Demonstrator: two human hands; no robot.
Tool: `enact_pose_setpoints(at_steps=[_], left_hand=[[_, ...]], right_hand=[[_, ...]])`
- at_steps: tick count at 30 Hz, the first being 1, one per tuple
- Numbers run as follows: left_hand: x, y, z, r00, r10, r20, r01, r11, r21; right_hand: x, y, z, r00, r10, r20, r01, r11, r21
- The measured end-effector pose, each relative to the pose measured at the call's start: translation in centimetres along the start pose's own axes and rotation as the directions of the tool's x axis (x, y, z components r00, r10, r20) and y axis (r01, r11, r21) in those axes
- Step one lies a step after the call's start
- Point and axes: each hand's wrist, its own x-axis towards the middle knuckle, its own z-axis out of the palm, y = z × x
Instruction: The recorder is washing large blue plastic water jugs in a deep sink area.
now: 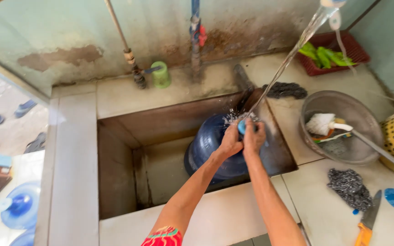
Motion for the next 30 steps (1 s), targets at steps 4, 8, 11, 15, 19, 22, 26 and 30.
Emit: enact_pose_setpoints(at_steps=[4,8,11,15,19,22,26,30], left_hand=[[0.3,4.3,-0.6,0.983,-0.073,0.167,0.007,0.930,0.366],[-0.2,4.9,0.3,0.955,-0.214,0.205,-0.003,0.686,0.728],[-1.8,3.6,0.0,0.960,-0.171,0.223,-0.062,0.647,0.760],[-1.8,9.6,-5.0,0.949,-0.200,0.241,-0.058,0.644,0.763],[-1.3,7.1,-8.9,0.884,-0.461,0.078,0.311,0.704,0.639],[-3.0,-2.6,-9.2,0.781,-0.624,-0.012,0.590,0.733,0.339],[-6.2,-7.5,-6.3,0.833,-0.513,-0.206,0.551,0.803,0.228],[-7.9,-2.3,-4.4,0.883,-0.314,-0.348,0.446,0.792,0.418]], right_hand=[[3.9,3.5,-1.0,0.997,0.072,0.009,-0.072,0.997,-0.004],[5.3,2.5,-2.5,0.972,0.184,0.144,-0.177,0.982,-0.061],[3.3,1.5,-3.3,0.945,0.241,0.220,-0.266,0.959,0.096],[0.8,-0.1,-2.6,0.973,0.018,0.229,-0.087,0.951,0.297],[1.7,0.2,-1.8,0.951,0.043,0.306,-0.168,0.903,0.394],[4.0,2.2,-1.0,0.918,0.056,0.392,-0.263,0.827,0.497],[4.5,1.5,0.0,0.875,0.088,0.476,-0.372,0.751,0.545],[4.3,0.4,0.0,0.853,0.037,0.521,-0.358,0.768,0.531]])
